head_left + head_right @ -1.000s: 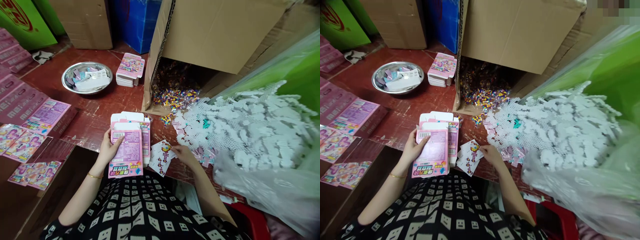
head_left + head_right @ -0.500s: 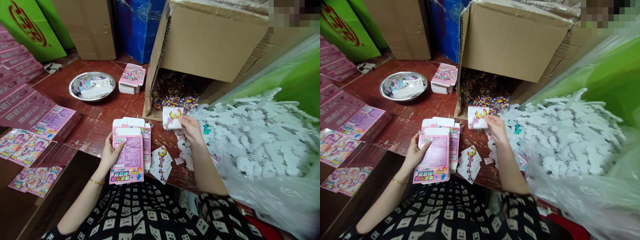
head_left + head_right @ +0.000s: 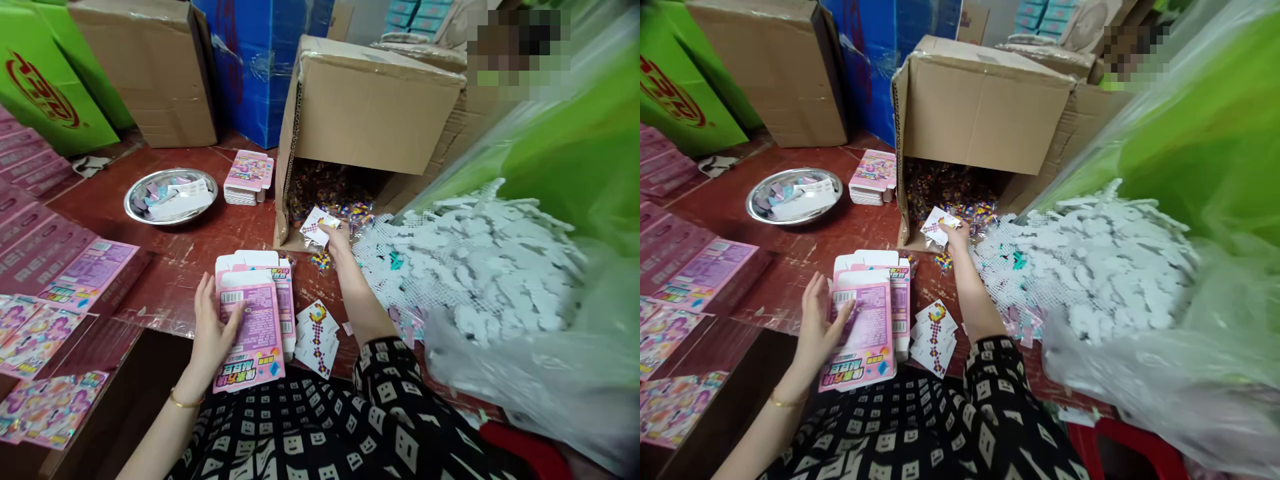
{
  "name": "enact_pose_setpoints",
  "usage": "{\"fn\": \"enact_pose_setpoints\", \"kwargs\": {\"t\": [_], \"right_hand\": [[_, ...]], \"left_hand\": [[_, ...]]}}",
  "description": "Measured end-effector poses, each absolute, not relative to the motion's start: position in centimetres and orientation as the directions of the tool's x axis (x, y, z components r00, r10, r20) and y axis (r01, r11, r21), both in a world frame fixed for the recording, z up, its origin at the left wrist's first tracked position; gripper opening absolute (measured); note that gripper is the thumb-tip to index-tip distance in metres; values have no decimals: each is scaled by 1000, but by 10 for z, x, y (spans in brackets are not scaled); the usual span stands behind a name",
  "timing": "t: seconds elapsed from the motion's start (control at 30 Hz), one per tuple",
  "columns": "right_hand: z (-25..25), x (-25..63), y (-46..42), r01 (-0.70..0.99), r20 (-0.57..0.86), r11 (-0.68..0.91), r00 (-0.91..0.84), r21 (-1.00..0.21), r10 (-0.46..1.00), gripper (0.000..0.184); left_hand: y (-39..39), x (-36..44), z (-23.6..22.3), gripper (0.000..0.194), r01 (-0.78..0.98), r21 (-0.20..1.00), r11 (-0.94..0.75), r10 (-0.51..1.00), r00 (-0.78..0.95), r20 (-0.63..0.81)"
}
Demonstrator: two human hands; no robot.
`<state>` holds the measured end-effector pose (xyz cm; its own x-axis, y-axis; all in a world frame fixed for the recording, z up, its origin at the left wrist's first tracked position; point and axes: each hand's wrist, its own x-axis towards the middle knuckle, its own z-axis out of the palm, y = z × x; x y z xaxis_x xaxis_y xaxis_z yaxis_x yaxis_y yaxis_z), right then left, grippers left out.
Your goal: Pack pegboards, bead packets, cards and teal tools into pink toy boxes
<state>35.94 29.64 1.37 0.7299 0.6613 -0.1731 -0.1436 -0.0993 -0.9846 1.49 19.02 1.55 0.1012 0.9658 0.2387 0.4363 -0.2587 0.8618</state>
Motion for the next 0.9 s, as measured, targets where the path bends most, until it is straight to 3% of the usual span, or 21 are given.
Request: {"fn": "enact_pose_setpoints", "kwargs": {"t": [0.1,0.17,0.23,0.33,0.4,0.43,0.57,0.67,0.77,0.9], "right_hand": [[29,324,232,-260,-92,35,462,-965,882,52],[33,286,193,-329,-8,58,197,-943,980,63],[30,255,170,-285,56,84,105,-955,993,66],[19,263,163,-2,50,53,257,-999,965,60],[11,310,165,309,-49,-238,514,-921,856,55],[7,341,165,436,-96,-504,678,-745,728,57],[-4,456,156,393,-124,-794,859,-464,498,93],[-13,493,155,432,-174,-836,844,-337,507,93],[-24,504,157,537,-225,-803,775,-259,591,76],[-34,519,157,755,-293,-655,619,-29,728,53]], "left_hand": [[184,34,34,79,116,972,-204,947,275,166],[182,51,41,77,-72,997,26,903,429,8],[182,65,44,69,-114,957,268,846,503,-177],[185,70,43,58,-125,899,420,849,404,-341],[191,63,41,57,-168,887,431,875,318,-365],[194,58,40,57,-180,880,439,878,292,-379],[201,48,41,55,-161,846,509,838,316,-445],[200,54,43,52,-173,826,536,821,337,-461],[201,60,45,49,-196,813,548,821,313,-478],[202,58,46,45,-184,812,554,819,294,-493]]}}
